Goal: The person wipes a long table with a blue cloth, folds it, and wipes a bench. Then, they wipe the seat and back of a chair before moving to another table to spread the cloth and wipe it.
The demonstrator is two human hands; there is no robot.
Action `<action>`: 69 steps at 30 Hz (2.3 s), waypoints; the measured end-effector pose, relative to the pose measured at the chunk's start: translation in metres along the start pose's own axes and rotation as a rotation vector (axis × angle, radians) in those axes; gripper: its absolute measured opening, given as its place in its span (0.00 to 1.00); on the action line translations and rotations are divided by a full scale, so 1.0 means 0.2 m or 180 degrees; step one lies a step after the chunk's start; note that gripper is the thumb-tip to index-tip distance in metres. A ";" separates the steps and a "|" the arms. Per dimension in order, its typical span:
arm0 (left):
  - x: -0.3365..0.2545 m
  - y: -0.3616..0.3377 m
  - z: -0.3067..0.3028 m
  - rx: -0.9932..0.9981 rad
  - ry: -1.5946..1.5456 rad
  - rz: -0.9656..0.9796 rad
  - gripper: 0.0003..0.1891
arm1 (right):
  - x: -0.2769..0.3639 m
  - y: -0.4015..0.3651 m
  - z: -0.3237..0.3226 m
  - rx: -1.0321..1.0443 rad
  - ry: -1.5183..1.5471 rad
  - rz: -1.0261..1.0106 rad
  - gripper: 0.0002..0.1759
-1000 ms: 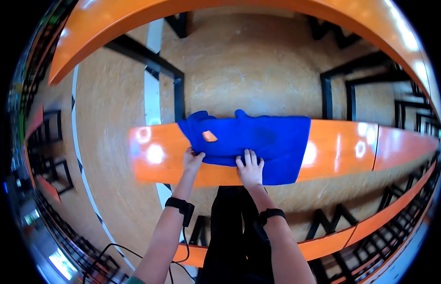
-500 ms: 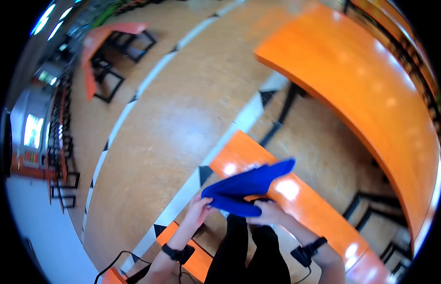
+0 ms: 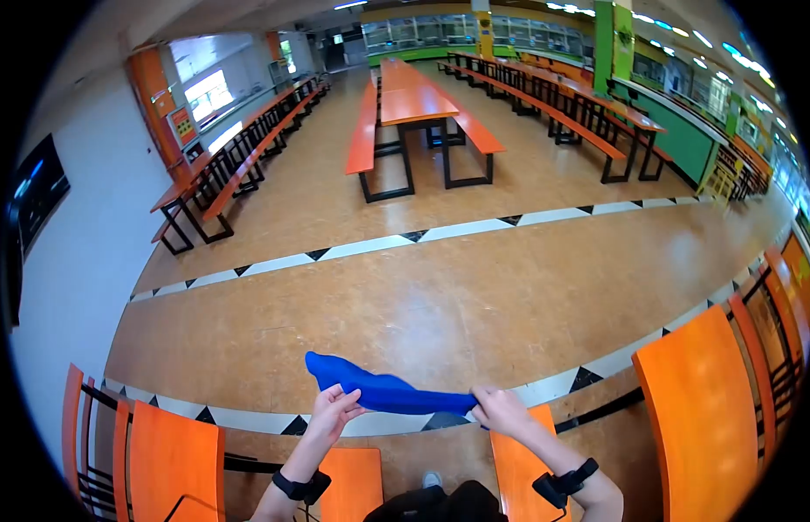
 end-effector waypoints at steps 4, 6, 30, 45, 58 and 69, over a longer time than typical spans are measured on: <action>-0.12 0.09 -0.03 0.0042 -0.0510 -0.0101 0.04 | 0.02 0.19 -0.08 -0.0092 -0.0246 -0.0019 0.11; -0.16 0.19 -0.03 0.0077 -0.0758 -0.0284 0.04 | -0.02 0.24 -0.10 -0.0180 -0.0294 -0.0083 0.12; -0.62 2.35 -0.13 -0.0575 -0.0947 -0.1655 0.07 | -1.04 1.89 0.23 0.0737 -0.0256 0.0347 0.21; -1.11 4.03 0.72 0.0690 -0.0284 -0.1698 0.10 | -1.99 2.94 0.01 -0.0594 0.0546 0.2052 0.23; -0.79 5.39 1.87 0.1266 0.0657 -0.2834 0.05 | -3.05 3.01 -0.34 -0.0725 0.0640 0.2605 0.08; -0.57 6.27 2.94 0.1270 0.0053 -0.2955 0.05 | -4.06 3.36 -0.89 -0.0320 0.1542 0.2759 0.11</action>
Point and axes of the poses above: each hand's wrist, its own y-axis towards the middle knuckle, its own z-axis out of the palm, x = y × z, the point moved 1 cm from there along y, towards the middle knuckle, and after that the axes turned 9 degrees about -y, right-handed, at the moved point
